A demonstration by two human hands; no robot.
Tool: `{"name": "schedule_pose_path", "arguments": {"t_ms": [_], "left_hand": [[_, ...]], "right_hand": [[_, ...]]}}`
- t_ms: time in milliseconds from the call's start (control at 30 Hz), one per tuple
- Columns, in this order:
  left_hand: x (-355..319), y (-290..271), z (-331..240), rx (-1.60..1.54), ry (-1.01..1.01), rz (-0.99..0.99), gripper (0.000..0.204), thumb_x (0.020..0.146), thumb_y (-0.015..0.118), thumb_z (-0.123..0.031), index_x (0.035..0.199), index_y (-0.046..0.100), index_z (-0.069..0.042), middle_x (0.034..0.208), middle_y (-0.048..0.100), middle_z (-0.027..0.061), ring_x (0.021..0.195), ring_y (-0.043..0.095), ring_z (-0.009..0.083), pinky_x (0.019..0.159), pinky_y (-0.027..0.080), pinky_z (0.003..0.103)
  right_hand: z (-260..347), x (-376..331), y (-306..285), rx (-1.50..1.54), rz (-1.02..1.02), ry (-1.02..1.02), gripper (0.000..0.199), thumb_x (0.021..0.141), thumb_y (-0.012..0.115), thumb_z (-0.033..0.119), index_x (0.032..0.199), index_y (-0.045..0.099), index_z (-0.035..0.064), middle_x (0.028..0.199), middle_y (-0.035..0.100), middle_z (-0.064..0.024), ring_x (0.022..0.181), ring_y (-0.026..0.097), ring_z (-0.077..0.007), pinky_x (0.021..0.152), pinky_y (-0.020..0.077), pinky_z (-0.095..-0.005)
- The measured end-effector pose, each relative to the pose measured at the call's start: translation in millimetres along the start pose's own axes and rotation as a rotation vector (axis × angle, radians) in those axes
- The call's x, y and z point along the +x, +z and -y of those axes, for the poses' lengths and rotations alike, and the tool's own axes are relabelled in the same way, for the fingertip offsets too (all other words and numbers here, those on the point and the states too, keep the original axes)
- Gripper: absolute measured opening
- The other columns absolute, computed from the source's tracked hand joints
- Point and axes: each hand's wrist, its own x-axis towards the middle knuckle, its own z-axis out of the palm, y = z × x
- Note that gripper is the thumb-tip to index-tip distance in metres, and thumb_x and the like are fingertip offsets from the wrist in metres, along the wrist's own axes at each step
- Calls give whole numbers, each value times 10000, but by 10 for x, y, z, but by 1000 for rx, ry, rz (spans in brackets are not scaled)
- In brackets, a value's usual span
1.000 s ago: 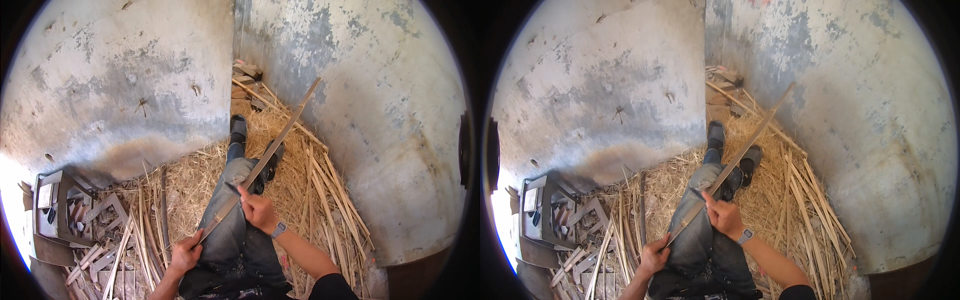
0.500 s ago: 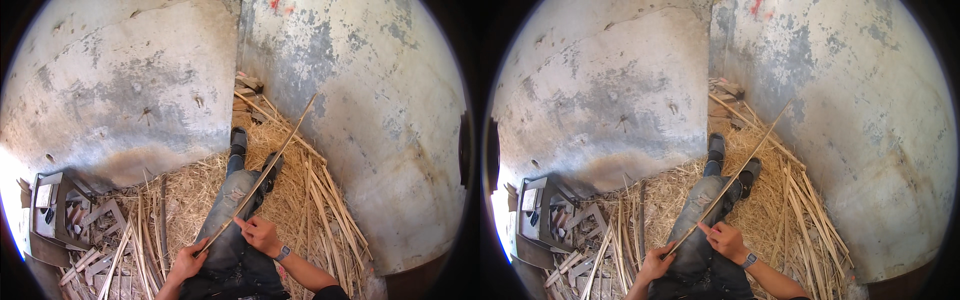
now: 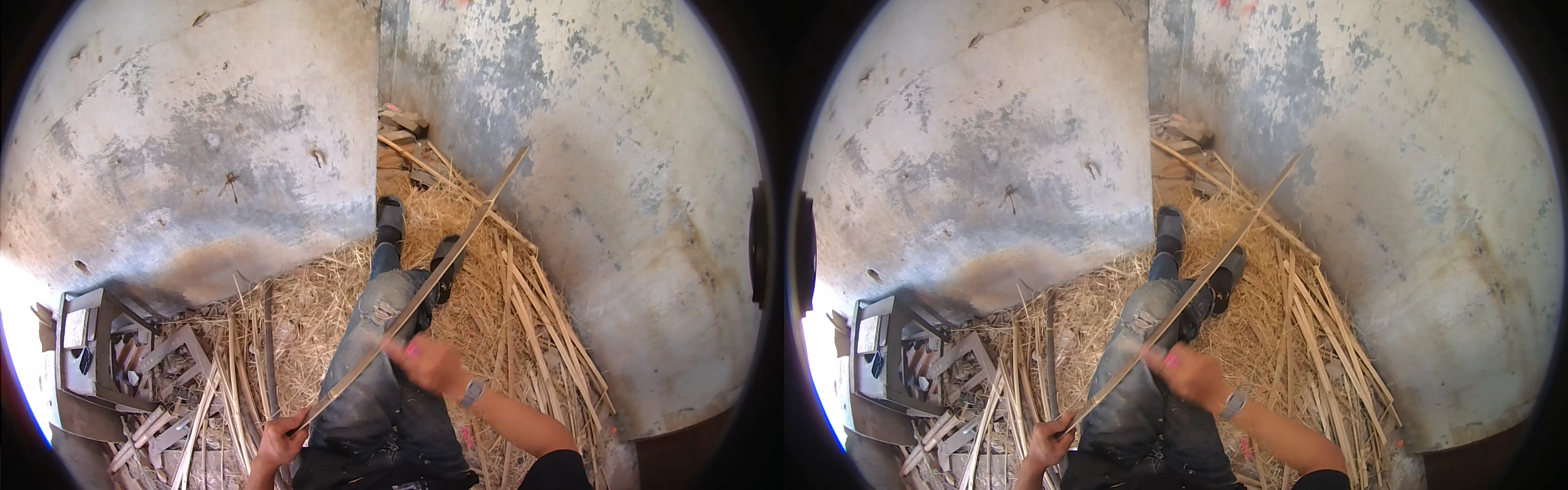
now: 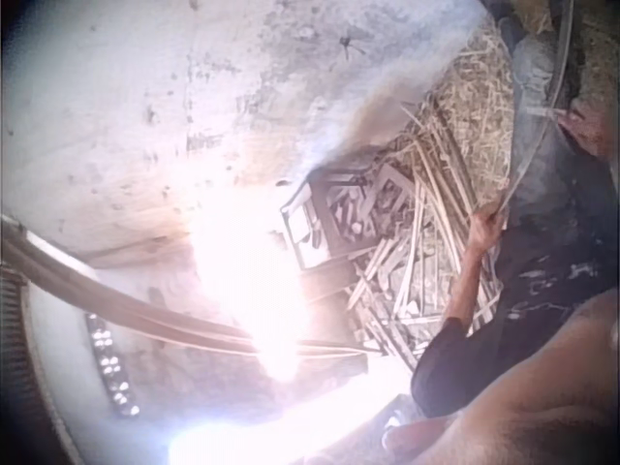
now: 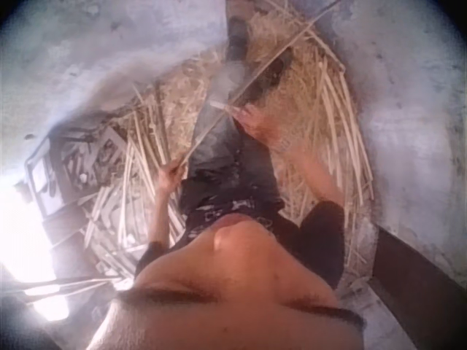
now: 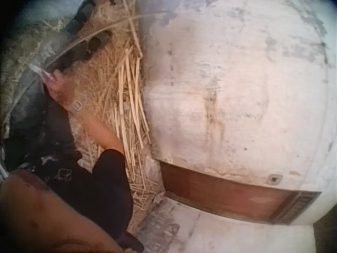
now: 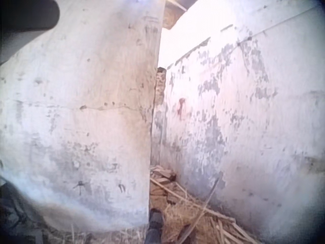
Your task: The person whittles and scrapes a bamboo strip using a small knife, shaving along its length and turning it over in their hands.
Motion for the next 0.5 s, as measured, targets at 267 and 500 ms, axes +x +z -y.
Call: {"name": "schedule_pose_path", "arguments": {"t_ms": [267, 500], "left_hand": [[-35, -38, 85, 160, 126, -42, 480, 793, 735, -14, 1271, 741, 35, 758, 688, 204, 664, 719, 320, 634, 557, 380], [8, -30, 72, 119, 141, -80, 485, 794, 729, -26, 1276, 742, 25, 738, 679, 200, 628, 706, 300, 606, 548, 384]], "right_hand": [[-1021, 39, 45, -78, -281, 295, 492, 968, 622, 80, 1435, 696, 216, 765, 593, -83, 603, 552, -253, 572, 485, -395], [-571, 113, -118, -131, -52, 110, 528, 970, 676, 147, 1465, 666, 331, 700, 521, -47, 598, 558, -231, 490, 463, -395]]}}
